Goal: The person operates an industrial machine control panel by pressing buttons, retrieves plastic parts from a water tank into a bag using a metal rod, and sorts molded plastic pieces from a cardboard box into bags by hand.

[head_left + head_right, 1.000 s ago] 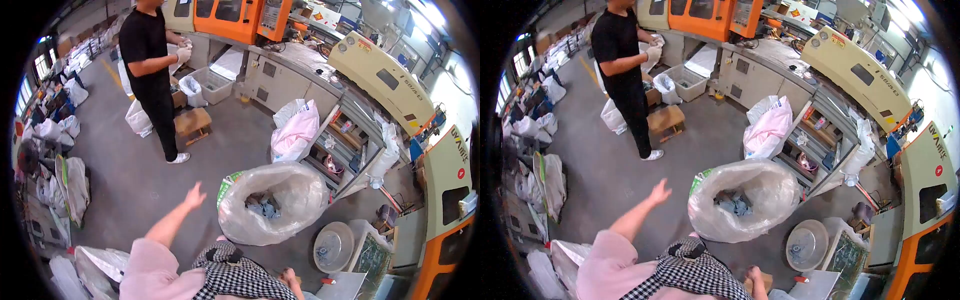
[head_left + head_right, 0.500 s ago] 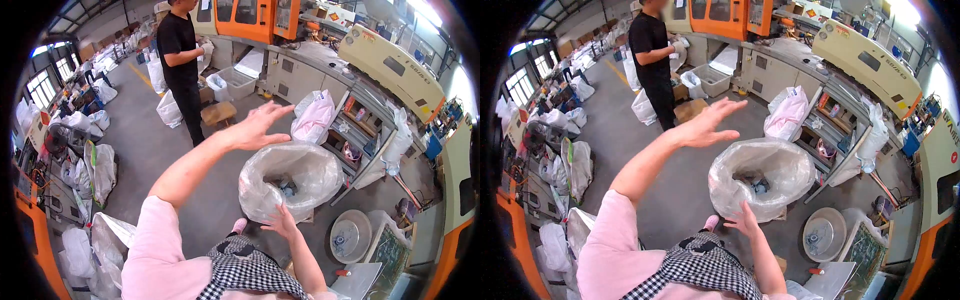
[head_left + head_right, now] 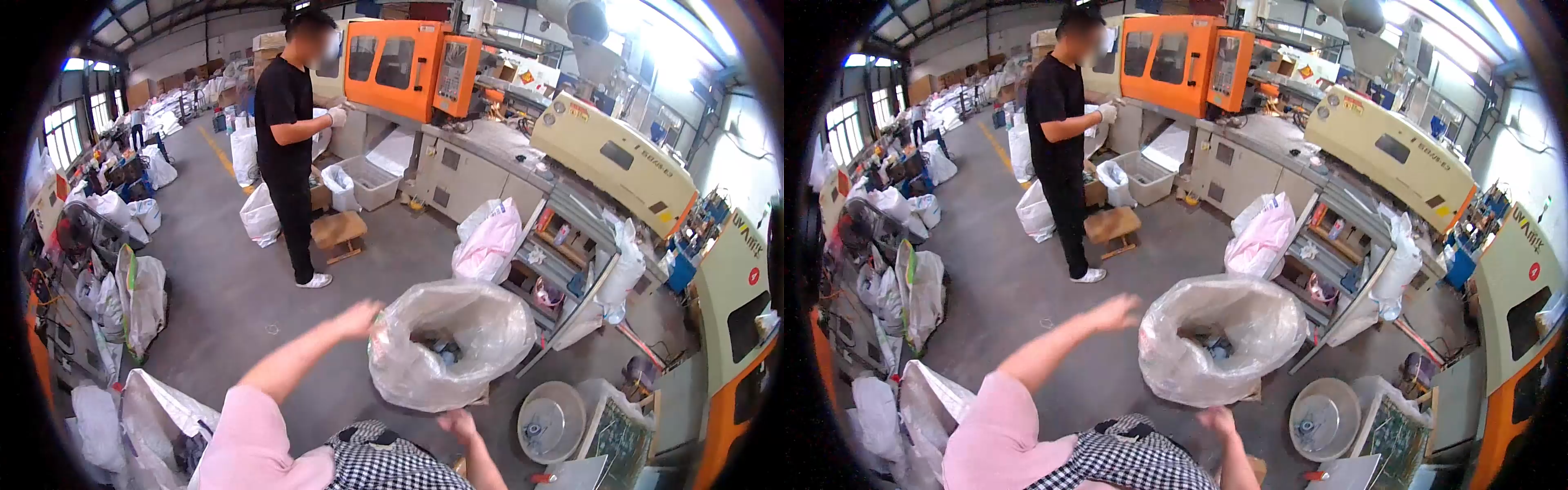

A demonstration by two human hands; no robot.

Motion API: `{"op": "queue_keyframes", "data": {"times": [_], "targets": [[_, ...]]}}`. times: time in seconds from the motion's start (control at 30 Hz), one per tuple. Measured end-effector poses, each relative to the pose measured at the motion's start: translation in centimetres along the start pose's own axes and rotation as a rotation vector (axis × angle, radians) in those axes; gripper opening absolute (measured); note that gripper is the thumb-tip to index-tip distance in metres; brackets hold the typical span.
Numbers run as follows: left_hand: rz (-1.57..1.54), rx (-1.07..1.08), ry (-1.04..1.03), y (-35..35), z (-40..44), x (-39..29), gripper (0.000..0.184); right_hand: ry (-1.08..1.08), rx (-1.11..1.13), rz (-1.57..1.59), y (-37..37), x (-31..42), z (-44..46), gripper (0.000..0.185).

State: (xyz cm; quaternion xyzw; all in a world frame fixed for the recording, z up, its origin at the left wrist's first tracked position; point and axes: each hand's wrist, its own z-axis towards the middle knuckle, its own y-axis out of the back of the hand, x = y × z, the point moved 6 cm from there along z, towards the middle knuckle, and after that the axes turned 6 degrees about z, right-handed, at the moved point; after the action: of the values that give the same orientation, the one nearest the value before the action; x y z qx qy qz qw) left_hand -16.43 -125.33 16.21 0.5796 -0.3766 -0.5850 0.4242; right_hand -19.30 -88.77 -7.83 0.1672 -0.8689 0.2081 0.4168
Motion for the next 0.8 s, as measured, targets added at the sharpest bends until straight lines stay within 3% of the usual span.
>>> {"op": "queue_keyframes", "data": {"times": [0.03, 0.07, 0.1, 0.13, 0.2, 0.23, 0.27, 0.3, 0.37, 0.53, 0.57, 0.6, 0.63, 0.7, 0.77, 0.8], "targets": [[0.029, 0.247, 0.098, -5.0, -2.0, 2.3, 0.053, 0.003, -0.015, -0.625, 3.4, -3.4, -0.6, 0.029], [0.015, 0.488, 0.170, -12.1, -4.4, 6.7, 0.054, 0.307, 0.079, -1.319, 8.2, -9.7, 0.2, 0.034], [0.071, 0.642, 0.284, -16.8, -8.2, 9.2, 0.053, 0.476, -0.032, -1.518, 16.0, -18.3, 2.3, 0.034], [0.093, 0.731, 0.310, -22.0, -11.7, 11.9, 0.051, 0.112, -0.137, -1.240, 14.6, -16.5, -0.8, 0.034], [0.017, 0.741, 0.346, -28.2, -19.3, 15.1, 0.042, -0.135, -0.294, -0.958, 11.7, -13.1, -3.4, 0.033], [0.097, 0.913, 0.324, -31.7, -22.9, 16.5, 0.041, -0.154, -0.324, -0.933, 11.2, -12.5, -3.8, 0.032], [0.037, 0.778, 0.343, -33.5, -26.8, 17.7, 0.040, -0.170, -0.342, -0.920, 10.4, -11.9, -4.2, 0.032], [-0.070, 0.894, 0.527, -31.8, -29.8, 16.6, 0.036, -0.181, -0.359, -0.908, 9.9, -11.7, -4.7, 0.032], [-0.180, 0.996, 0.659, -31.5, -33.5, 16.2, 0.035, -0.200, -0.378, -0.899, 8.8, -11.4, -5.7, 0.031], [-0.425, 1.012, 0.977, -32.8, -33.7, 18.8, 0.032, -0.212, -0.402, -0.871, 5.9, -12.3, -8.4, 0.029], [-0.405, 1.011, 0.922, -32.5, -32.0, 19.1, 0.032, -0.204, -0.409, -0.863, 5.3, -12.4, -8.9, 0.028], [-0.085, 1.066, 0.366, -32.2, -28.6, 18.4, 0.030, -0.188, -0.414, -0.854, 4.6, -12.4, -9.3, 0.028], [0.315, 0.912, -0.141, -31.3, -25.4, 17.6, 0.028, -0.169, -0.420, -0.839, 3.7, -11.8, -9.6, 0.028], [0.125, 0.839, 0.178, -31.6, -20.7, 20.3, 0.027, -0.092, -0.442, -0.804, 1.6, -9.3, -10.2, 0.027], [-0.713, 0.454, 0.917, -30.4, -17.8, 22.1, 0.025, -0.004, -0.494, -0.763, -0.4, -6.4, -10.0, 0.026], [-0.808, 0.395, 0.927, -29.2, -15.7, 21.2, 0.022, 0.039, -0.527, -0.742, -0.6, -5.9, -9.9, 0.026]]}}
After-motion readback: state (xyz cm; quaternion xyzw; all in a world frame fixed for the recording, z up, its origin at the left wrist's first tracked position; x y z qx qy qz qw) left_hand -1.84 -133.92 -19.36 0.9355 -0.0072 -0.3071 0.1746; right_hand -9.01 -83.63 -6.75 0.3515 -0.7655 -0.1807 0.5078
